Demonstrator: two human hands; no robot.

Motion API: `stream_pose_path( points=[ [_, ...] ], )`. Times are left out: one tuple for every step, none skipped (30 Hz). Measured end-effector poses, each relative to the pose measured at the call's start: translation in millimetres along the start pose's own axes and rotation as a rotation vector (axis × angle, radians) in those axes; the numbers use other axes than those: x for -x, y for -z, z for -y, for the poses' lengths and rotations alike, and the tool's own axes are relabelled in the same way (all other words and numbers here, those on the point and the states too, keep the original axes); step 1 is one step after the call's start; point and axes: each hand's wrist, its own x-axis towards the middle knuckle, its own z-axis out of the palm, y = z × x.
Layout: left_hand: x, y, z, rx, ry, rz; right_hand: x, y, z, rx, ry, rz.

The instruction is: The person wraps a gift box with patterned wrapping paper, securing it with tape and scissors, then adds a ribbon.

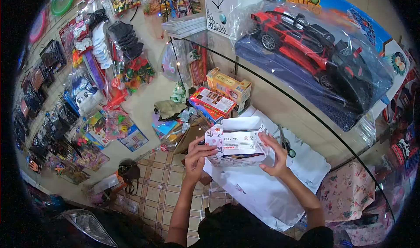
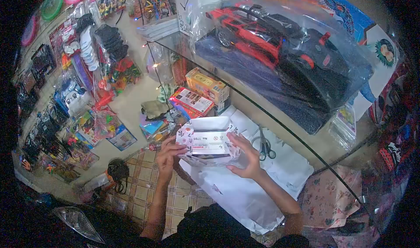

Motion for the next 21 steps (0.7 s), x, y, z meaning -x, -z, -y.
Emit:
stream_pose_path(
  points=[
    [1,0,0,-0.003,0.003,-0.001,-3,2,1,0.027,0.002,0.033],
    [2,0,-1,-0.007,0.007,-0.002,-6,6,2,0.054,0.003,0.065],
    [2,0,-2,-0.011,0.019,-0.006,-8,8,2,0.081,0.004,0.097],
    [2,-1,-4,-0.014,0.032,-0.011,-11,9,4,0.072,-0.004,0.101],
    [2,-1,-6,-0.019,0.044,-0.016,-14,9,6,0.064,-0.012,0.105],
    [2,-1,-8,-0.036,0.048,-0.013,-15,9,6,0.055,-0.019,0.109],
    [1,-1,-8,-0.053,0.051,-0.009,-15,9,5,0.056,-0.016,0.118],
    [1,-1,-10,-0.069,0.054,-0.005,-14,10,4,0.059,-0.014,0.126],
    [0,-1,-11,-0.103,0.042,0.004,-13,11,2,0.064,-0.013,0.133],
    [-2,-1,-13,-0.136,0.029,0.013,-13,12,2,0.081,-0.015,0.139],
    [-4,0,-16,-0.168,0.016,0.023,-12,14,2,0.098,-0.017,0.145],
    [-8,2,-20,-0.214,-0.008,0.062,-11,14,2,0.116,-0.021,0.151],
    [-14,5,-26,-0.261,-0.030,0.100,-10,15,1,0.115,-0.024,0.152],
    [-20,9,-31,-0.310,-0.052,0.139,-8,14,-2,0.112,-0.027,0.152],
    [-27,12,-37,-0.332,-0.070,0.181,-7,13,-3,0.110,-0.029,0.153],
    [-34,15,-42,-0.354,-0.088,0.222,-6,12,-4,0.116,-0.029,0.146],
    [-43,16,-44,-0.377,-0.106,0.261,-5,11,-4,0.122,-0.029,0.141],
    [-52,13,-43,-0.382,-0.202,0.275,-5,11,-4,0.127,-0.029,0.136],
    [-61,7,-46,-0.334,-0.194,0.299,-4,11,-5,0.133,-0.027,0.141],
    [-70,-2,-51,-0.286,-0.186,0.322,-4,10,-5,0.138,-0.026,0.146],
    [-79,-9,-56,-0.239,-0.178,0.345,-4,10,-5,0.143,-0.024,0.151]
  ],
)
